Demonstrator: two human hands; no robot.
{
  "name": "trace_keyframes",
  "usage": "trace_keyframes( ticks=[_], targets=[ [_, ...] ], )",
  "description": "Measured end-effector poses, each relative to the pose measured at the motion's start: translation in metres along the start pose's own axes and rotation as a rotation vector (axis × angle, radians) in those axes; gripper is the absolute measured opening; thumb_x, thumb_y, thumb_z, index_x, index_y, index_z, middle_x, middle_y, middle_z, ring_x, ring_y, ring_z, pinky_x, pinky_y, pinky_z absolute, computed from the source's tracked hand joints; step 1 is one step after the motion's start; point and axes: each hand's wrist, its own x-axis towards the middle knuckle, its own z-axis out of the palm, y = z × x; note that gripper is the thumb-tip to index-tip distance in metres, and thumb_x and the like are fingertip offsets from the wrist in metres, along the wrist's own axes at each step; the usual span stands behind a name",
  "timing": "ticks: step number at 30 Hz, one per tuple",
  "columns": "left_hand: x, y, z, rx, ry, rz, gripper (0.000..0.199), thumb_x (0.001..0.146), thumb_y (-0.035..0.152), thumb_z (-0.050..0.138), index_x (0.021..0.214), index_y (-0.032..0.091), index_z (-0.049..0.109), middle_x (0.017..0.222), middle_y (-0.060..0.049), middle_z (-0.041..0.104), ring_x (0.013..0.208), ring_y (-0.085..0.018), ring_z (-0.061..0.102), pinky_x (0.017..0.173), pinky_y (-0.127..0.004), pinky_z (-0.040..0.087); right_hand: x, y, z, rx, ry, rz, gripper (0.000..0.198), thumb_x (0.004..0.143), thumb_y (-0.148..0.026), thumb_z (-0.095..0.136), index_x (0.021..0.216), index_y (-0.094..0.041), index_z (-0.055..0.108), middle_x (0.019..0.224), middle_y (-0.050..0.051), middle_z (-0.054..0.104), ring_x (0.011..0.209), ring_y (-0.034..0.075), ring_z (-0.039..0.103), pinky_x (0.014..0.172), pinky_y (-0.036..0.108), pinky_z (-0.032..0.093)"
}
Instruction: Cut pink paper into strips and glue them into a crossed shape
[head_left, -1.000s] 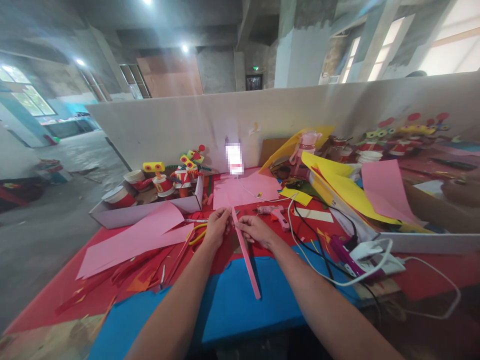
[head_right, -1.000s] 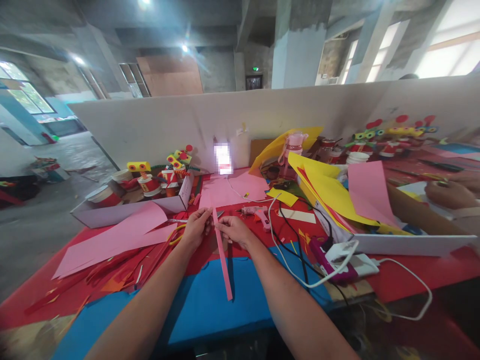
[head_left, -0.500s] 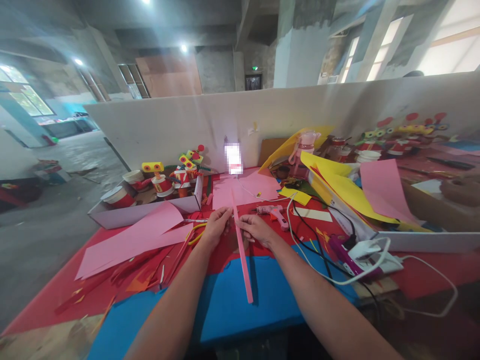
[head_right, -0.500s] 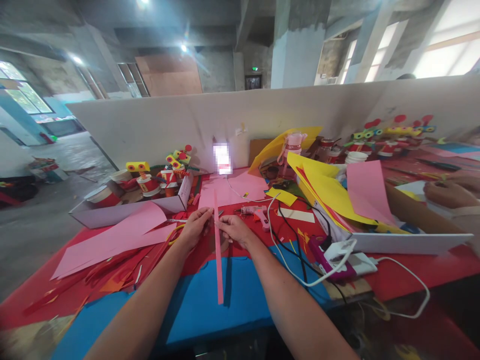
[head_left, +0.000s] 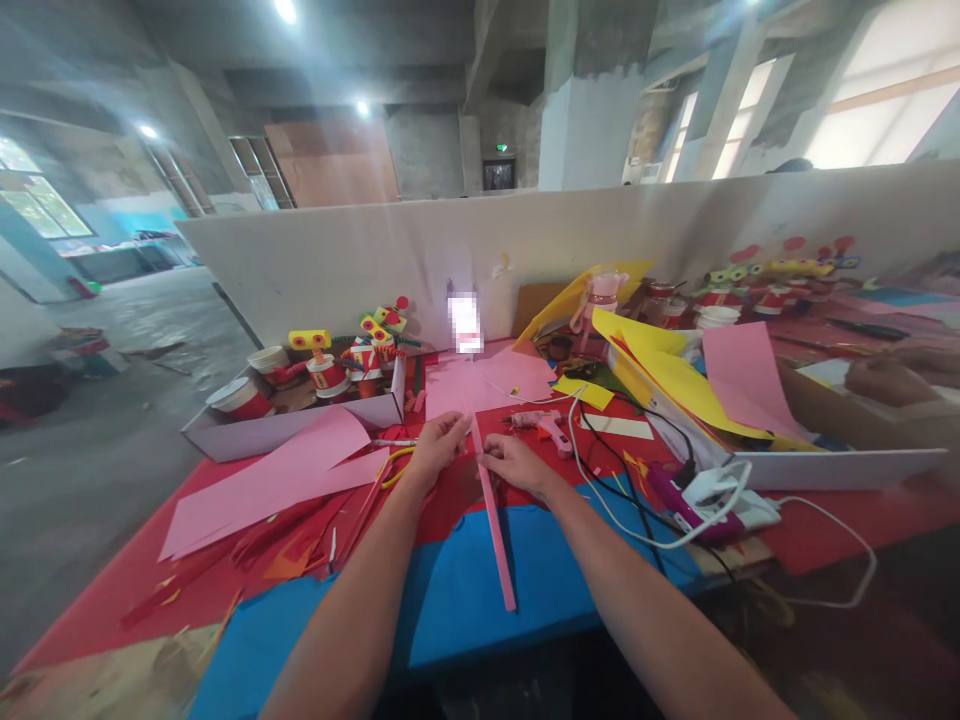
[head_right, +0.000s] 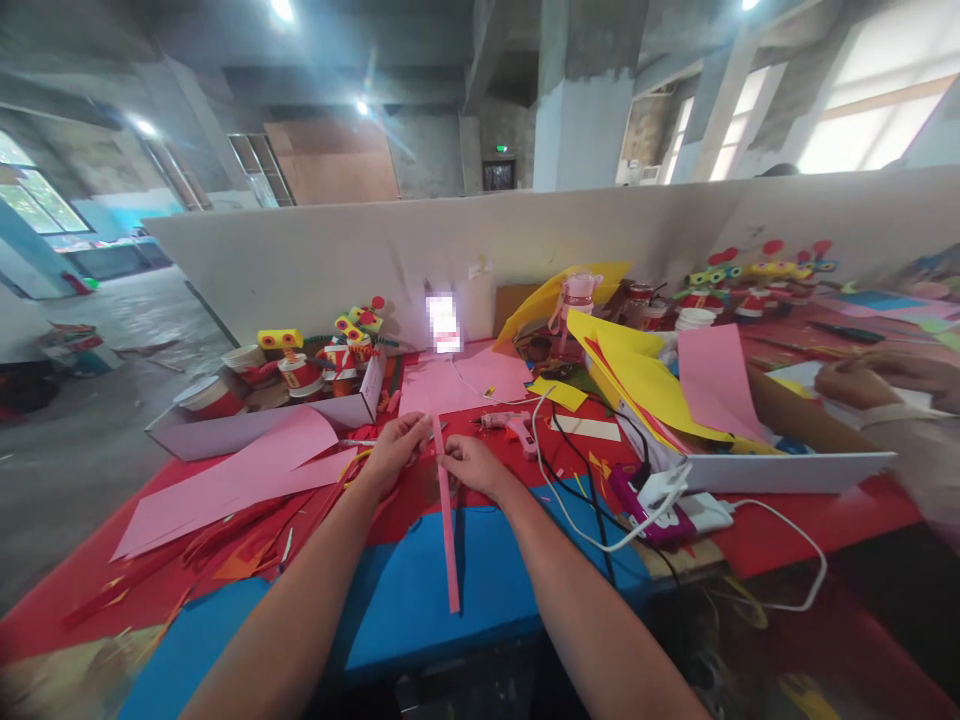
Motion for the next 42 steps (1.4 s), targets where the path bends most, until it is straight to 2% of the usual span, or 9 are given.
trace_keyframes(
  ticks=[2, 4, 7, 10, 14, 21, 27, 33, 42],
  targets=[
    [-0.001, 0.003, -0.019, 0.205, 0.160, 0.041, 0.040, 0.088, 0.054, 0.043, 0.080, 0.019, 0.061, 0.050, 0.004, 0.051, 0.040, -0.010, 0.042, 0.043, -0.021, 0.030, 0.000, -0.001, 0.001, 0.030, 0.055, -0.009, 0.024, 0.080, -0.041, 0.061, 0.075, -0.022, 0.047, 0.057, -0.003, 0.064, 0.045, 0.012, 0.056, 0.044, 0.021, 0.041],
    [-0.006, 0.002, -0.043, 0.586, 0.223, 0.084, 0.028, 0.088, 0.042, 0.048, 0.079, 0.019, 0.063, 0.064, -0.002, 0.063, 0.060, -0.015, 0.059, 0.055, -0.024, 0.038, 0.000, -0.001, -0.003, 0.005, 0.166, 0.004, 0.019, 0.079, -0.037, 0.059, 0.080, -0.021, 0.050, 0.058, -0.002, 0.065, 0.043, 0.012, 0.054, 0.041, 0.019, 0.037],
    [-0.022, -0.003, -0.068, 1.054, 0.011, -0.029, 0.018, 0.084, 0.033, 0.055, 0.075, 0.020, 0.062, 0.082, -0.008, 0.071, 0.080, -0.023, 0.066, 0.064, -0.028, 0.041, 0.001, 0.003, -0.007, -0.049, 0.367, -0.008, 0.024, 0.079, -0.033, 0.058, 0.098, -0.020, 0.054, 0.057, -0.002, 0.064, 0.042, 0.013, 0.054, 0.040, 0.020, 0.033],
    [-0.038, -0.007, -0.070, 1.201, -0.130, -0.025, 0.014, 0.083, 0.026, 0.055, 0.095, 0.022, 0.061, 0.101, -0.010, 0.071, 0.096, -0.026, 0.065, 0.072, -0.030, 0.044, -0.001, 0.007, -0.005, -0.152, 0.538, -0.161, 0.035, 0.082, -0.033, 0.055, 0.114, -0.019, 0.053, 0.062, -0.001, 0.066, 0.055, 0.017, 0.064, 0.049, 0.023, 0.041],
    [-0.044, -0.008, -0.054, 1.289, -0.110, -0.016, 0.025, 0.082, 0.014, 0.050, 0.106, 0.019, 0.056, 0.107, -0.015, 0.068, 0.103, -0.029, 0.064, 0.079, -0.035, 0.045, -0.008, 0.010, 0.004, -0.327, 0.644, -0.317, 0.029, 0.090, -0.035, 0.048, 0.112, -0.019, 0.057, 0.064, 0.001, 0.066, 0.062, 0.018, 0.066, 0.060, 0.026, 0.046],
    [-0.036, 0.007, -0.048, 1.289, -0.162, -0.025, 0.025, 0.083, 0.017, 0.052, 0.108, 0.021, 0.053, 0.106, -0.013, 0.068, 0.100, -0.029, 0.065, 0.076, -0.035, 0.046, -0.011, 0.012, 0.006, -0.351, 0.689, -0.404, 0.032, 0.093, -0.039, 0.044, 0.112, -0.017, 0.059, 0.068, 0.002, 0.066, 0.065, 0.018, 0.065, 0.060, 0.026, 0.047],
    [0.016, 0.016, -0.047, 1.360, -0.097, -0.019, 0.030, 0.085, 0.024, 0.051, 0.115, 0.020, 0.054, 0.113, -0.015, 0.066, 0.104, -0.031, 0.064, 0.080, -0.038, 0.048, -0.009, 0.013, 0.008, -0.342, 0.644, -0.398, 0.033, 0.093, -0.038, 0.044, 0.111, -0.016, 0.060, 0.065, 0.002, 0.064, 0.061, 0.018, 0.062, 0.059, 0.026, 0.046],
    [0.063, -0.001, -0.041, 1.387, -0.197, -0.014, 0.036, 0.084, 0.020, 0.053, 0.120, 0.024, 0.056, 0.118, -0.014, 0.063, 0.109, -0.029, 0.062, 0.085, -0.039, 0.048, -0.008, 0.011, 0.010, -0.319, 0.638, -0.382, 0.030, 0.092, -0.037, 0.043, 0.109, -0.018, 0.060, 0.067, 0.001, 0.064, 0.062, 0.018, 0.062, 0.059, 0.027, 0.046],
    [0.051, -0.001, -0.040, 1.244, -0.016, 0.012, 0.026, 0.092, 0.020, 0.042, 0.103, 0.018, 0.065, 0.108, -0.016, 0.066, 0.105, -0.025, 0.063, 0.082, -0.033, 0.047, -0.003, 0.010, 0.008, -0.138, 0.647, -0.299, 0.025, 0.089, -0.040, 0.046, 0.103, -0.021, 0.054, 0.067, 0.002, 0.064, 0.063, 0.019, 0.062, 0.058, 0.028, 0.045]
  ],
)
